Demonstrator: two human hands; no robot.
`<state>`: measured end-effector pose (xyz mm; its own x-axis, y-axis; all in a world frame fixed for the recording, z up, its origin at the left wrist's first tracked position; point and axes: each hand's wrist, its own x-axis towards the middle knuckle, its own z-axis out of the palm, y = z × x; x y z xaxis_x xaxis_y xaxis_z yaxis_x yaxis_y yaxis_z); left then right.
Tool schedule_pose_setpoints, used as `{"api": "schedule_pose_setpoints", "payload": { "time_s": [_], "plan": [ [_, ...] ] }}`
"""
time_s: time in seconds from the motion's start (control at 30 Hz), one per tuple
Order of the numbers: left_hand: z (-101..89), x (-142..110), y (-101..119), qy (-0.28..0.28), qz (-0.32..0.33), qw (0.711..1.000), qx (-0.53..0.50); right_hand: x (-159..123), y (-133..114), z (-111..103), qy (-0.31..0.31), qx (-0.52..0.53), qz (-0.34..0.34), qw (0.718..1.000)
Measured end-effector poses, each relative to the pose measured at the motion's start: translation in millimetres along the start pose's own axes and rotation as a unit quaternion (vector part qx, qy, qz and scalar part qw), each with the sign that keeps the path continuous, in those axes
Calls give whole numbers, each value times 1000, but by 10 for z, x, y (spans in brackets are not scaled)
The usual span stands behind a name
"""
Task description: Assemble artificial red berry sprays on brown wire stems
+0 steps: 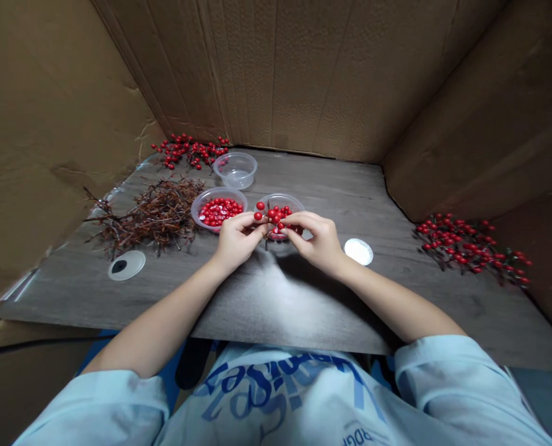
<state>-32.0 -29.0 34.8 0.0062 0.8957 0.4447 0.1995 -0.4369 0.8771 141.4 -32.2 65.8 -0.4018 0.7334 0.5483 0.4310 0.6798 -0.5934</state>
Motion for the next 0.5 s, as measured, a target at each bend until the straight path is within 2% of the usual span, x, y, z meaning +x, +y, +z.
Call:
{"api": "schedule_pose_setpoints", "payload": {
  "time_s": [0.13, 0.27, 0.4, 0.5],
  "plan": [
    [44, 18, 61, -39, 15, 998, 39, 29, -35, -223, 5, -8, 13, 1000],
    [116, 32, 159, -98, 68, 988, 102, 65, -54, -420, 13, -25, 50, 998],
    [200, 40, 219, -147, 126, 972, 132, 63, -26, -514, -24, -13, 78, 997],
    [271, 59, 255, -174, 143, 964, 144, 25, 26, -557, -51, 18, 100, 994]
  ]
}}
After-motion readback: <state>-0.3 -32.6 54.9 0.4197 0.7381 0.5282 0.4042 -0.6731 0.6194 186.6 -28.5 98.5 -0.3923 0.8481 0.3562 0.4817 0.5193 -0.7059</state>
